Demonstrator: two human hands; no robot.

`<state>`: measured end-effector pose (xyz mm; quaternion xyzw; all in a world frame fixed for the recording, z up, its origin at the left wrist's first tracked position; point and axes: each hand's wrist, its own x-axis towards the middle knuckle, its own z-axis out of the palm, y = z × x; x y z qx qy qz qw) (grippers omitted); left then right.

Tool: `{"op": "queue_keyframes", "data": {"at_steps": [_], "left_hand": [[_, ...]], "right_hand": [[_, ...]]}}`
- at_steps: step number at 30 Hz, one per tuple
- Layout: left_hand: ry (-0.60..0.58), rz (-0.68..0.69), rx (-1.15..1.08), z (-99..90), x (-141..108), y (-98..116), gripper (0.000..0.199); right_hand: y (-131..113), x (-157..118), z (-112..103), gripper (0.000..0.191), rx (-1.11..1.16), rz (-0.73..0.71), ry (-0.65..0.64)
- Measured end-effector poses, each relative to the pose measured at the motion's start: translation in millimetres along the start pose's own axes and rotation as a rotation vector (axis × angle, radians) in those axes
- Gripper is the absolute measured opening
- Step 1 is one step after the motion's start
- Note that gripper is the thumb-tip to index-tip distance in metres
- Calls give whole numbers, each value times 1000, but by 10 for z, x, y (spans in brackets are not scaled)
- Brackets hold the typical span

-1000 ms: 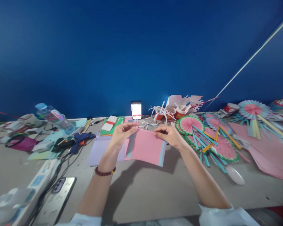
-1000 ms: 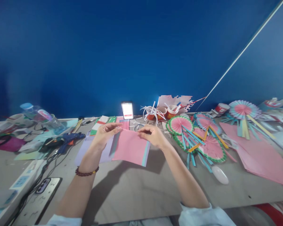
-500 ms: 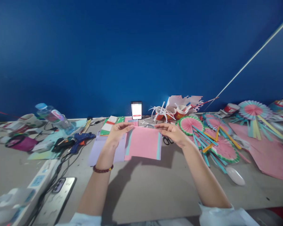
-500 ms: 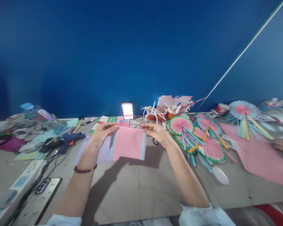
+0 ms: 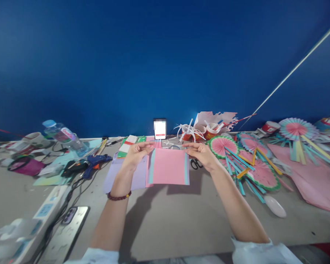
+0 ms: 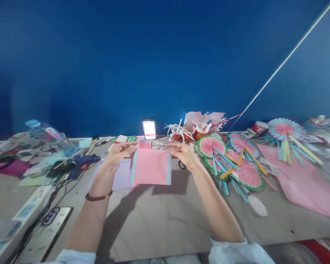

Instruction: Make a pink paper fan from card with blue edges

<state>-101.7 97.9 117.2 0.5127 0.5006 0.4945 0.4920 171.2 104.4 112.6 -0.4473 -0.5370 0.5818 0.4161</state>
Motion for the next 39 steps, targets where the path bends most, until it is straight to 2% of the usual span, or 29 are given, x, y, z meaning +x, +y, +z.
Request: {"op": "queue_keyframes", "data": {"at_steps": [8,11,13,14,17,18,20,23,25,31,36,39], "left_hand": [[-28,-59,-54,22,0,6,52],[-47,-20,40,27,2,2,51],[-15,74,191,53,-4,-8,46],[37,148,282,77,-14,-12,43],[284,427,534,212,-86,-9,32],[334,506,596,274,-124,-2,28],[276,583,649,416,-208,18,20],[69,606,648,616,-313,32,19],[-10,579,620,707,-347,18,22],[36,517,520,744,-327,-33,27],[63,391,366,712,-303,4,29],[72,355,348,705,-302,12,32]], "right_hand": [[-51,-32,-4,38,-75,-11,32],[-36,-35,-21,37,-88,-39,31],[-15,-28,-25,35,-109,-61,34],[-6,-24,-21,34,-125,-74,49],[13,-18,24,33,-166,-91,116],[16,-20,51,33,-170,-97,140],[20,-36,122,31,-173,-124,183],[22,-84,252,29,-180,-183,211],[21,-125,336,29,-167,-205,189],[19,-190,453,29,-45,-291,69],[42,-176,438,30,-130,-334,-30],[45,-191,457,35,-246,-372,-41]]}}
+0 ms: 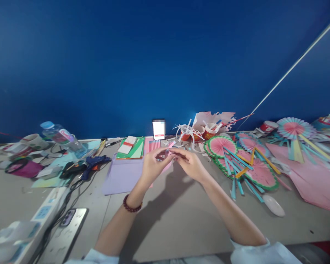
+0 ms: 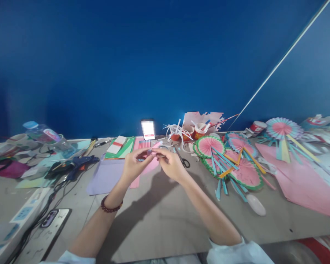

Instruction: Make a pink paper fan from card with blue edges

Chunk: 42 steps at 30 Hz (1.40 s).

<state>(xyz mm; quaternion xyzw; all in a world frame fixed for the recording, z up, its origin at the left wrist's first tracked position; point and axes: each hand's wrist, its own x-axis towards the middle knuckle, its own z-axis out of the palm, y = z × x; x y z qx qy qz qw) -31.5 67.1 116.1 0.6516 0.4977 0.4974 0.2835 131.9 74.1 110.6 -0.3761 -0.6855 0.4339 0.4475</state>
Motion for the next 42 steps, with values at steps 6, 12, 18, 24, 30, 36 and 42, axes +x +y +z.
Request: {"op": "queue_keyframes", "data": {"at_steps": [6,12,18,24,30,36,42], "left_hand": [[-4,-40,-98,-55,38,-52,28],[18,-181,-216,-188,124,-123,32],[-72,-264,-341,-298,173,-250,36],[-133,-344,-393,-360,198,-306,37],[-185,-265,-300,-385,208,-276,36],[-238,-208,-111,-355,195,-229,31],[-225,-22,180,-343,167,-191,16]], "right_hand": [[-29,4,-41,38,-149,-117,-4],[77,108,-330,23,-356,-172,239],[101,122,-566,28,-286,130,8],[128,111,-591,32,-102,238,-33],[190,131,-585,31,-125,240,56],[180,135,-563,29,-239,201,43],[170,143,-552,14,-391,116,19]]}}
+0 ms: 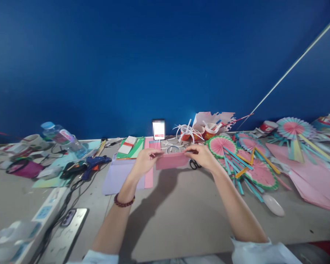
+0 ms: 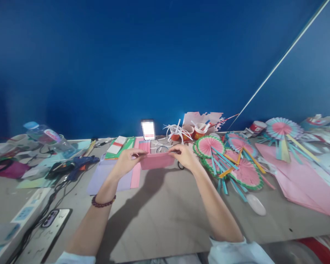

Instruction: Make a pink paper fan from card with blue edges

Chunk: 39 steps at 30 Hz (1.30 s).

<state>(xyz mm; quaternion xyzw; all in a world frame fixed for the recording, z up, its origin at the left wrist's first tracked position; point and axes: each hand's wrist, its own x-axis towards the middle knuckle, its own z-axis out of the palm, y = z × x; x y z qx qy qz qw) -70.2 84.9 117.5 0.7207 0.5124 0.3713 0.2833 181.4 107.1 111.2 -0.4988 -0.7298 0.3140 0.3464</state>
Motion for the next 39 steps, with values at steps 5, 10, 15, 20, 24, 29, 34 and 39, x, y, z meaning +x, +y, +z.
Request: {"op": "queue_keyframes", "data": {"at_steps": [5,10,15,20,24,29,34,39], "left_hand": [[2,180,358,55,-61,26,20],[-28,258,703,213,-160,40,30],[-116,416,805,513,-350,-181,21],[-167,561,858,757,-591,-492,24],[-164,626,869,817,-730,-624,24],[-173,465,731,817,-812,-710,26],[-165,247,447,765,-726,-687,22],[-212,194,348,697,-629,-619,22]], "right_hand": [[29,0,52,7,-154,-147,32],[130,-105,210,12,-292,-311,142],[380,-376,432,19,-462,-404,155],[643,-626,608,21,-524,-451,96],[727,-762,668,23,-446,-400,-16],[715,-797,638,27,-303,-314,-78],[748,-678,614,25,-187,-202,-70],[813,-605,637,19,-149,-152,-45]]}}
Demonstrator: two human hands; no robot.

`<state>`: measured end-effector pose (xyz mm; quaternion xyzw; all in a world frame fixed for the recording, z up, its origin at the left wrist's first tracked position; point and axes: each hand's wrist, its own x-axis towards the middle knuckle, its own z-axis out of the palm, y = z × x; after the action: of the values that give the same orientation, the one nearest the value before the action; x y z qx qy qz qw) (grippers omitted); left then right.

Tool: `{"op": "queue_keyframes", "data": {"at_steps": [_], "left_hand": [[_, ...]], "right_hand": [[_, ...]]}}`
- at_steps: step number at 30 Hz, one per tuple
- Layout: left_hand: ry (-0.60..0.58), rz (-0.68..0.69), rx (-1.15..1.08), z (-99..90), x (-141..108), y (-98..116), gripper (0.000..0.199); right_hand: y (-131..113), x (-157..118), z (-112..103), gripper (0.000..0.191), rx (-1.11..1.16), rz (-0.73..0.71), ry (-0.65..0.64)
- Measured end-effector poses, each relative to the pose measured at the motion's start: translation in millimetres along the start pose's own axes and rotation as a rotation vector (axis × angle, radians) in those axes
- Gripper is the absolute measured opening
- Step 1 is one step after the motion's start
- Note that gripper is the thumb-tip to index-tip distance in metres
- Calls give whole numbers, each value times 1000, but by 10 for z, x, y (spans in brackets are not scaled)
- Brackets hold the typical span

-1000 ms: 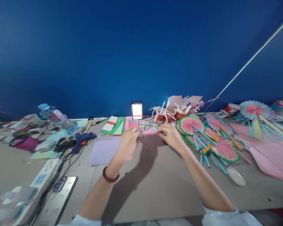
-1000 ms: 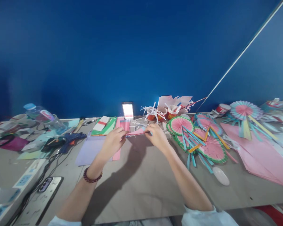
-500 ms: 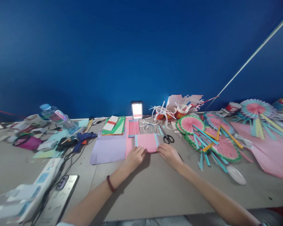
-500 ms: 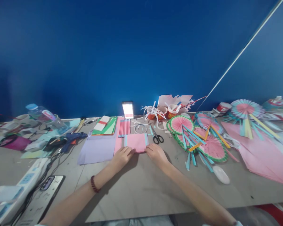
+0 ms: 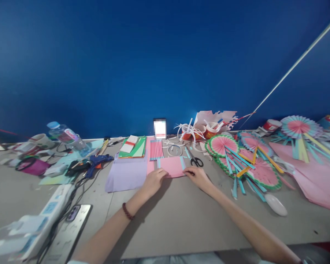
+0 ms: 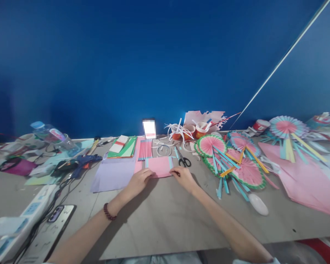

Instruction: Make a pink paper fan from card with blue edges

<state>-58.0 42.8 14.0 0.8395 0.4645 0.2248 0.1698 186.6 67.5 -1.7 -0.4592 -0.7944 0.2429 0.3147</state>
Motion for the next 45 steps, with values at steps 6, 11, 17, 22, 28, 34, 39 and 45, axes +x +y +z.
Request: {"op": "queue_keyframes", "data": {"at_steps": [6,11,17,22,28,34,39,45], "left_hand": [[29,72,136,10,20,5,15],[17,186,282,131,138,112,11],[33,361,447,311,276,269,12],[28,362,492,360,250,278,14],[24,343,472,412,210,231,12],[77,251,364,364,228,171,11],[103,137,232,184,270,227,15],[216,166,54,52,338,324,20]], "right_hand": [[35,9,62,19,15,28,61],[52,17,82,19,14,29,59],[74,-10,72,19,1,31,53],[88,-29,11,17,12,7,4],[125,-60,-41,18,14,-35,-55],[151,-59,-60,19,-93,-136,22],[39,-16,-128,17,-41,-148,59],[-258,60,-254,22,89,-52,99]]}}
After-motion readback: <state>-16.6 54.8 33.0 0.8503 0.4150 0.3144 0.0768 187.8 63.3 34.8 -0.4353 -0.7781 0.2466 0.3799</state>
